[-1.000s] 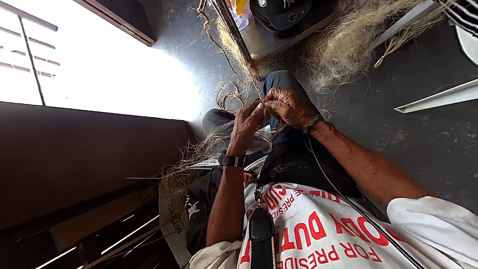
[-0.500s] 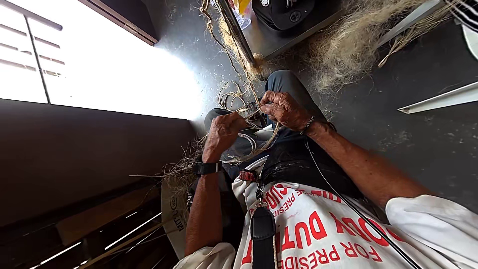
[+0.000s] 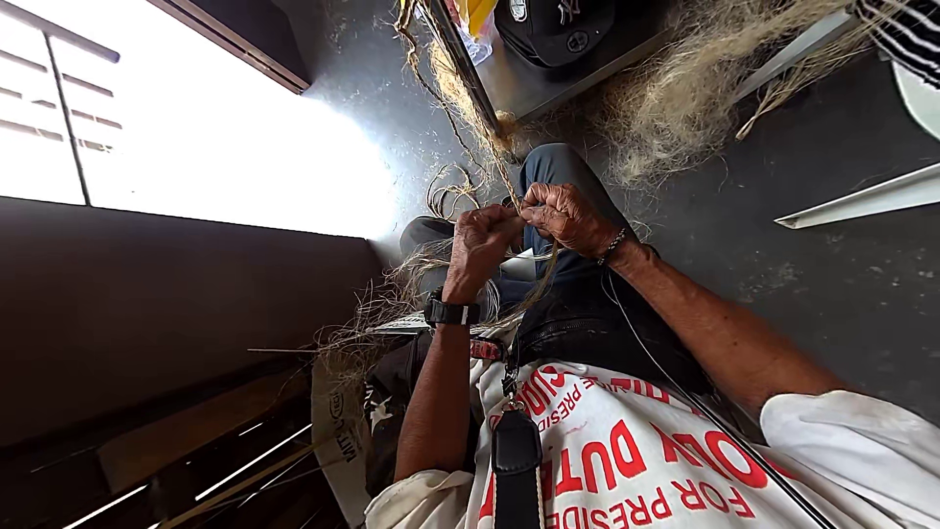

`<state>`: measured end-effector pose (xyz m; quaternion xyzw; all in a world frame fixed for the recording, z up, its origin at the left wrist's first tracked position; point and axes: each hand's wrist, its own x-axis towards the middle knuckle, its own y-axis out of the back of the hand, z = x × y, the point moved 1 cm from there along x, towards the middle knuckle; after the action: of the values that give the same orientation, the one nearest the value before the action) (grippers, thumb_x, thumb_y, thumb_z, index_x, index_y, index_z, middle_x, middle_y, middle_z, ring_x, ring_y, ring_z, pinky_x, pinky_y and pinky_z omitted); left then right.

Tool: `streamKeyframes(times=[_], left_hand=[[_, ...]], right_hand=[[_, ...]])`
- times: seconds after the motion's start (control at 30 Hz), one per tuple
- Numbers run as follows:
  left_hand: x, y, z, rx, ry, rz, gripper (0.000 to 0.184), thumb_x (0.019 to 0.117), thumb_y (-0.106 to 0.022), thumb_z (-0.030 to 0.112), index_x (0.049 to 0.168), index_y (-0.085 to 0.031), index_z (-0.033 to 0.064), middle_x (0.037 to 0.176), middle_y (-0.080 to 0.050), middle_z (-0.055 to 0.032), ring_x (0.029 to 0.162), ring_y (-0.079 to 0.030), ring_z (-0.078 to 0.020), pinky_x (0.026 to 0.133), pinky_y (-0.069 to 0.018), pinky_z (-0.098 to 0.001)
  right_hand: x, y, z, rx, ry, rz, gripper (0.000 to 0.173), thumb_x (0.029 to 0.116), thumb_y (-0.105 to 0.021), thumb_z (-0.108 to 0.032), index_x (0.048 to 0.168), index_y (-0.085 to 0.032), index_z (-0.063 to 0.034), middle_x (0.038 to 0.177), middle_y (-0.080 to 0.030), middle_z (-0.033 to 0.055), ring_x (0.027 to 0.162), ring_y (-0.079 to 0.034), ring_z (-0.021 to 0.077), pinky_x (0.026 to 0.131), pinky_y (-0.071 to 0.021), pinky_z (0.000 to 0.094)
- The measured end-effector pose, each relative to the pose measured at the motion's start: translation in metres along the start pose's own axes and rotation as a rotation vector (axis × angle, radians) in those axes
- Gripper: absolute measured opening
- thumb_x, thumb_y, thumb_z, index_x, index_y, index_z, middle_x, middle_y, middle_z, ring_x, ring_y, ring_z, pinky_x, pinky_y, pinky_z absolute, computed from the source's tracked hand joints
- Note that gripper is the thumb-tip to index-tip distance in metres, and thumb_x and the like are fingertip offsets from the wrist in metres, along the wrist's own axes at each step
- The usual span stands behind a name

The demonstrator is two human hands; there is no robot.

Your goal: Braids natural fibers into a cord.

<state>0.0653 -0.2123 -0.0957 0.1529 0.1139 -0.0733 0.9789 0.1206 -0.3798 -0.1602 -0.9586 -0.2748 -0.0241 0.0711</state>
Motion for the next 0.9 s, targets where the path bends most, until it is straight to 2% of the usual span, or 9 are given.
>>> streamKeyframes(times=[0.07, 0.13, 0.17, 0.23, 0.27, 0.4, 0.63, 0.8, 0.9], left_hand=[[0.002, 0.003, -0.002, 0.012, 0.001, 0.004, 0.012, 0.0995, -0.063, 0.009, 0.089, -0.068, 0.0082, 0.062, -0.059, 0.0013, 0.047, -0.048, -0.0040, 0.043, -0.0387, -0.0173], [0.003, 0.007, -0.002, 0.007, 0.029, 0.008, 0.008, 0.0988, -0.064, 0.008, 0.093, -0.069, 0.0073, 0.065, -0.061, 0.0014, 0.048, -0.049, -0.0034, 0.043, -0.0385, -0.0166], [0.004, 0.009, -0.001, 0.000, 0.041, -0.006, 0.007, 0.0987, -0.063, 0.007, 0.099, -0.070, 0.0062, 0.070, -0.064, 0.0009, 0.051, -0.053, -0.0031, 0.046, -0.0424, -0.0166], [0.009, 0.014, -0.004, -0.019, 0.025, -0.066, 0.014, 0.0981, -0.063, 0.004, 0.110, -0.069, 0.0017, 0.082, -0.071, -0.0017, 0.065, -0.064, -0.0058, 0.062, -0.0560, -0.0214], [0.016, 0.016, -0.009, -0.033, 0.001, -0.070, 0.013, 0.0964, -0.064, 0.002, 0.108, -0.070, -0.0013, 0.083, -0.073, -0.0037, 0.068, -0.067, -0.0081, 0.065, -0.0587, -0.0246], [0.023, 0.015, -0.011, 0.133, -0.128, 0.014, 0.012, 0.0957, -0.062, 0.004, 0.087, -0.071, 0.0043, 0.068, -0.063, 0.0040, 0.057, -0.053, -0.0015, 0.055, -0.0442, -0.0193], [0.022, 0.016, -0.017, 0.230, -0.244, 0.058, 0.015, 0.0964, -0.060, 0.005, 0.088, -0.072, 0.0048, 0.071, -0.065, 0.0040, 0.062, -0.056, 0.0004, 0.058, -0.0453, -0.0190], [0.005, 0.006, -0.011, 0.061, -0.179, 0.018, 0.021, 0.1029, -0.056, 0.013, 0.084, -0.065, 0.0104, 0.058, -0.051, 0.0020, 0.041, -0.037, -0.0048, 0.038, -0.0303, -0.0177], [0.006, 0.004, -0.013, 0.003, -0.159, 0.040, 0.020, 0.1018, -0.059, 0.013, 0.083, -0.064, 0.0109, 0.056, -0.050, 0.0018, 0.038, -0.035, -0.0049, 0.036, -0.0282, -0.0178]], right_hand=[[0.001, 0.000, 0.000, 0.019, -0.005, -0.010, 0.013, 0.1001, -0.055, -0.005, 0.088, -0.058, -0.0034, 0.060, -0.047, -0.0049, 0.049, -0.040, 0.0008, 0.048, -0.0354, 0.0182], [0.001, -0.001, -0.001, 0.036, -0.019, -0.025, 0.014, 0.1002, -0.055, -0.004, 0.086, -0.057, -0.0039, 0.059, -0.046, -0.0051, 0.048, -0.040, 0.0009, 0.047, -0.0351, 0.0182], [0.002, -0.002, -0.001, 0.041, -0.022, -0.035, 0.015, 0.1002, -0.055, -0.004, 0.086, -0.057, -0.0042, 0.058, -0.046, -0.0053, 0.048, -0.040, 0.0007, 0.047, -0.0348, 0.0179], [0.002, -0.002, -0.001, 0.030, -0.026, -0.053, 0.015, 0.1002, -0.055, -0.004, 0.085, -0.056, -0.0043, 0.057, -0.044, -0.0056, 0.047, -0.039, 0.0005, 0.047, -0.0343, 0.0178], [0.002, -0.002, -0.002, 0.019, -0.022, -0.057, 0.015, 0.1001, -0.055, -0.003, 0.085, -0.057, -0.0040, 0.057, -0.044, -0.0053, 0.047, -0.039, 0.0005, 0.047, -0.0345, 0.0177], [0.003, -0.002, 0.000, 0.032, 0.009, -0.042, 0.016, 0.0993, -0.058, -0.005, 0.084, -0.058, -0.0038, 0.056, -0.046, -0.0043, 0.047, -0.040, 0.0019, 0.047, -0.0348, 0.0192], [0.002, -0.002, 0.004, 0.060, 0.023, -0.031, 0.014, 0.0998, -0.057, -0.005, 0.086, -0.060, -0.0036, 0.057, -0.046, -0.0037, 0.046, -0.041, 0.0037, 0.046, -0.0361, 0.0209], [-0.001, 0.004, 0.002, -0.056, 0.045, -0.015, 0.014, 0.0989, -0.058, -0.006, 0.085, -0.060, -0.0028, 0.058, -0.046, -0.0041, 0.048, -0.041, 0.0018, 0.048, -0.0349, 0.0196], [-0.001, 0.005, 0.001, -0.172, 0.080, -0.024, 0.013, 0.0980, -0.060, -0.006, 0.086, -0.060, -0.0020, 0.061, -0.047, -0.0027, 0.051, -0.041, 0.0014, 0.050, -0.0353, 0.0190]])
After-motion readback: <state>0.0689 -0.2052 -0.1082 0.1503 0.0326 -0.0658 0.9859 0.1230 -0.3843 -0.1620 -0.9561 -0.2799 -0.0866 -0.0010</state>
